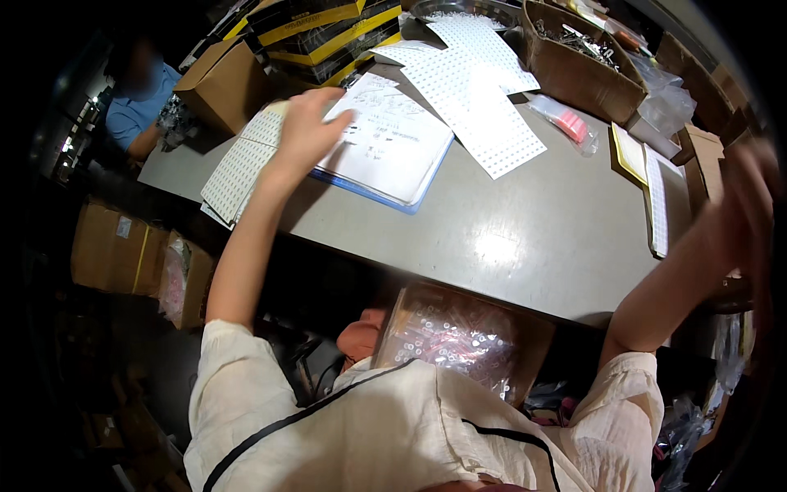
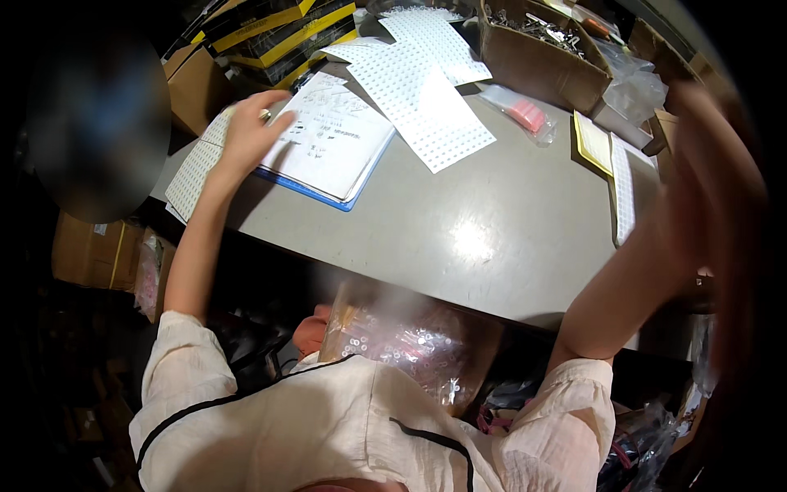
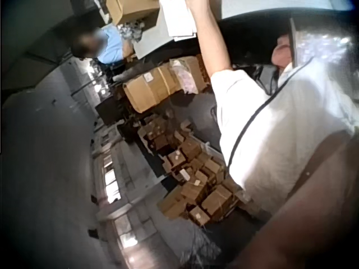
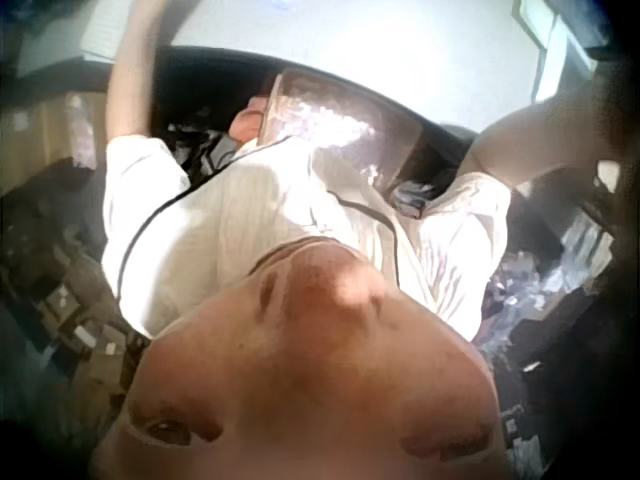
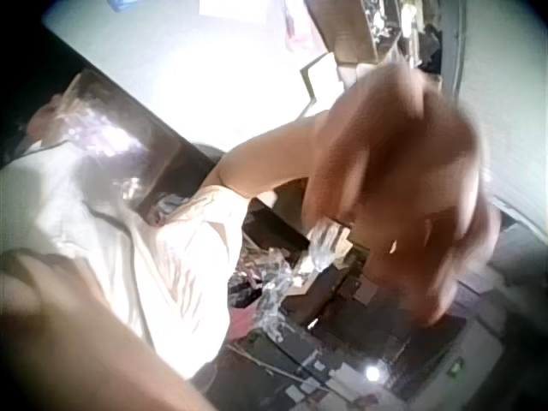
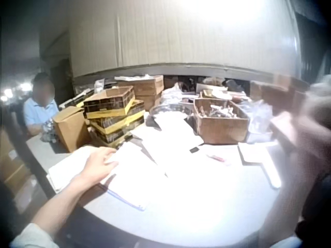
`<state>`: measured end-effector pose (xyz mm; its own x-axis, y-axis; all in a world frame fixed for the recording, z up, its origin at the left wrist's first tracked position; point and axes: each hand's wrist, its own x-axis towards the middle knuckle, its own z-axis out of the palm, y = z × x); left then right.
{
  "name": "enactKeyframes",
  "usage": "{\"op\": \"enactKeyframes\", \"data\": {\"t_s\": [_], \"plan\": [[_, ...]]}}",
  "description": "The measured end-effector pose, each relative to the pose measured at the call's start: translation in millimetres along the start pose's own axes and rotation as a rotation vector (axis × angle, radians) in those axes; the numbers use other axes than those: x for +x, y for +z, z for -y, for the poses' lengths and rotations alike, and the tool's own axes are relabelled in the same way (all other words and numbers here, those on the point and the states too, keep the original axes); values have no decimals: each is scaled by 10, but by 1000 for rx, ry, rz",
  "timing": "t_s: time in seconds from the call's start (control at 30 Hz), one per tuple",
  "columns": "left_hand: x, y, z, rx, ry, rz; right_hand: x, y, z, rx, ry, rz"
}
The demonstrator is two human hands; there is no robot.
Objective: The person peels small circular stickers from a sheet and places them onto small clear plastic bags on a table. The person handles multiple sticker sheets and bags, organizing them on the workspace.
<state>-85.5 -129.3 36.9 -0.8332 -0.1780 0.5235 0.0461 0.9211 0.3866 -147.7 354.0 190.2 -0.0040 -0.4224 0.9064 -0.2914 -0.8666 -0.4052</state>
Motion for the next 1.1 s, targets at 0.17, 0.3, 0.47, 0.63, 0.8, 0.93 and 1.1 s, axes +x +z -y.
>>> {"op": "enactKeyframes", "data": {"t_s": [0.17, 0.3, 0.47, 0.63, 0.8, 0.93, 1.1], "plan": [[597, 644, -355, -312, -296, 357, 125, -517, -1148, -459, 704, -280], [934, 866, -490, -759, -490, 434, -383, -869, -1875, -738, 1051, -416], [831, 1040, -570, -861, -449, 365, -852, -1168, -2128, -905, 1223, -507], [827, 1064, -635, -1005, -531, 308, -1055, -1156, -2362, -984, 1194, -541], [844, 1029, -469, -1206, -632, 308, -898, -794, -2462, -859, 1338, -484], [888, 1069, -445, -1226, -657, 282, -848, -732, -2452, -697, 1303, -545], [886, 1046, -359, -1199, -633, 306, -775, -740, -2405, -469, 1232, -662]]}}
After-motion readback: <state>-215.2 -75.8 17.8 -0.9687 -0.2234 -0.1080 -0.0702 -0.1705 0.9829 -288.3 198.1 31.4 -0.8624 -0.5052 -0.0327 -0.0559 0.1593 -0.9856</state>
